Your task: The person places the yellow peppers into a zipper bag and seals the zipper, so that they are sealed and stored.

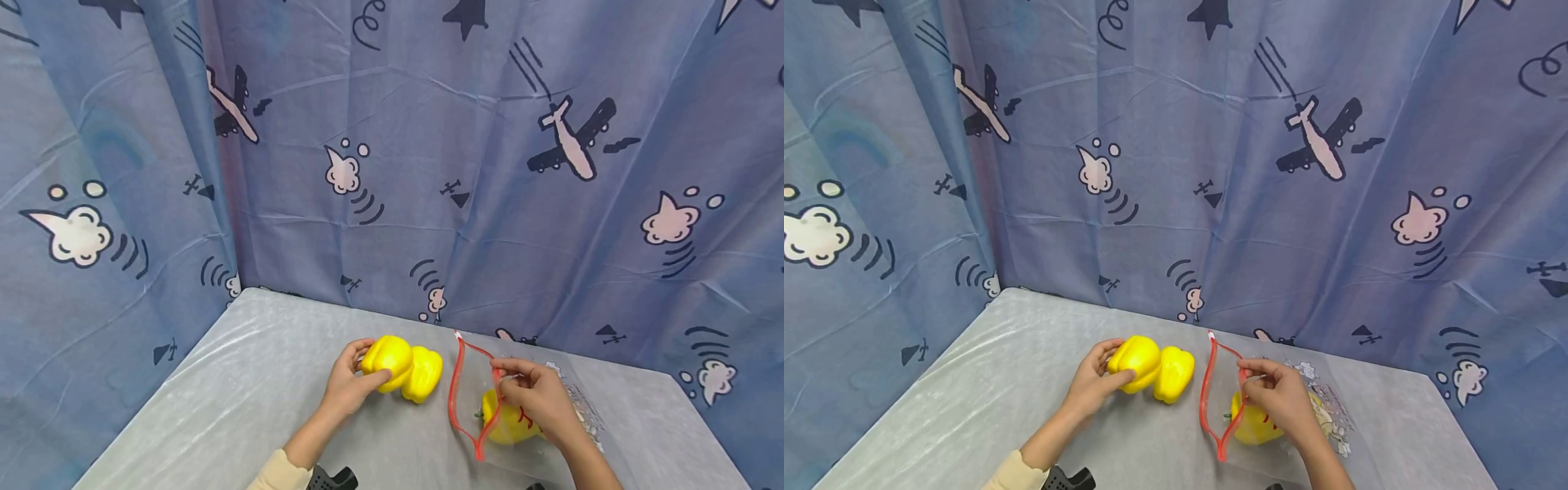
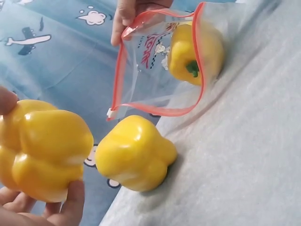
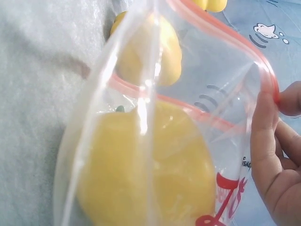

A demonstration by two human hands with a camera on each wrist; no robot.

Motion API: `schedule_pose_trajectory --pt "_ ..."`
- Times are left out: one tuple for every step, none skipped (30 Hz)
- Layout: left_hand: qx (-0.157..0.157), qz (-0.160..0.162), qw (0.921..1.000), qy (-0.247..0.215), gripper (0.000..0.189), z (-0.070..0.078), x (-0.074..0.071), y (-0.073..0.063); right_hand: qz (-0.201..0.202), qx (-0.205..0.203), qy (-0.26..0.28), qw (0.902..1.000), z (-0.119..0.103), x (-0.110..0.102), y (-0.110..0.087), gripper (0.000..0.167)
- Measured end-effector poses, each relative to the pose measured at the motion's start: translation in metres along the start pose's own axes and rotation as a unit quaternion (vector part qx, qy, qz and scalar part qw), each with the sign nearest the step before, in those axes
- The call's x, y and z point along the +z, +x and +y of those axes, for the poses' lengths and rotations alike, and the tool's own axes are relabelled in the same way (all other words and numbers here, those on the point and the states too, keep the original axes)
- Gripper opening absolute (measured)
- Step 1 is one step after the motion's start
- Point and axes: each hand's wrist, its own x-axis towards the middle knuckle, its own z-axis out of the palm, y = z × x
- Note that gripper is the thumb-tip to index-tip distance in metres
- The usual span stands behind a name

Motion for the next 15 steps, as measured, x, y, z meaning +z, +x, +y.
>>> schedule_pose_trajectory --pt "0.002 -0.004 1.0 0.0 0.067 0.001 0.001 -0.001 0.001 0.0 0.0 1.0 0.0 0.0 0.0 0.041" --pt "0.002 -0.007 1.0 0.0 0.066 0.003 0.001 -0.002 0.002 0.0 0.0 1.0 0.0 0.0 0.0 0.041" --pt "0.004 -0.012 0.9999 -0.001 0.066 0.004 0.002 -0.003 0.003 0.001 0.001 1.0 0.0 0.0 -0.001 0.042" --pt "0.009 -0.017 0.9998 0.0 0.065 0.004 0.003 -0.003 0.003 0.0 0.0 1.0 0.0 0.0 -0.001 0.042" --pt "0.015 -0.022 0.9996 0.001 0.065 0.004 0.003 -0.004 0.003 0.0 -0.001 1.0 -0.001 0.0 -0.001 0.042" --pt "0.02 -0.028 0.9994 0.001 0.064 0.004 0.004 -0.005 0.003 0.0 -0.001 1.0 -0.001 0.0 -0.001 0.042" --pt "0.027 -0.033 0.9991 0.004 0.064 0.004 0.005 -0.005 0.004 0.0 -0.001 1.0 -0.001 0.0 -0.001 0.042" --pt "0.032 -0.037 0.9988 0.006 0.063 0.004 0.006 -0.005 0.005 0.0 -0.001 1.0 -0.001 0.0 -0.001 0.042" --pt "0.039 -0.042 0.9983 0.009 0.062 0.004 0.007 -0.006 0.004 0.0 -0.002 1.0 -0.001 0.0 -0.001 0.042" --pt "0.043 -0.046 0.998 0.011 0.06 0.003 0.009 -0.006 0.005 0.0 -0.001 1.0 -0.002 0.0 -0.001 0.041" --pt "0.048 -0.051 0.9975 0.01 0.06 0.003 0.01 -0.007 0.006 0.0 -0.002 1.0 -0.002 0.0 -0.001 0.041" --pt "0.051 -0.055 0.9971 0.011 0.059 0.003 0.012 -0.007 0.007 0.0 -0.001 1.0 -0.003 0.0 -0.001 0.041" --pt "0.055 -0.059 0.9967 0.015 0.058 0.002 0.014 -0.008 0.008 0.001 -0.002 1.0 -0.003 0.0 -0.001 0.041" --pt "0.057 -0.064 0.9962 0.018 0.058 0.002 0.016 -0.008 0.008 0.002 0.0 1.0 -0.003 0.0 -0.001 0.041" --pt "0.061 -0.068 0.9956 0.021 0.058 0.002 0.018 -0.009 0.006 0.001 -0.001 1.0 -0.003 0.0 -0.001 0.041"
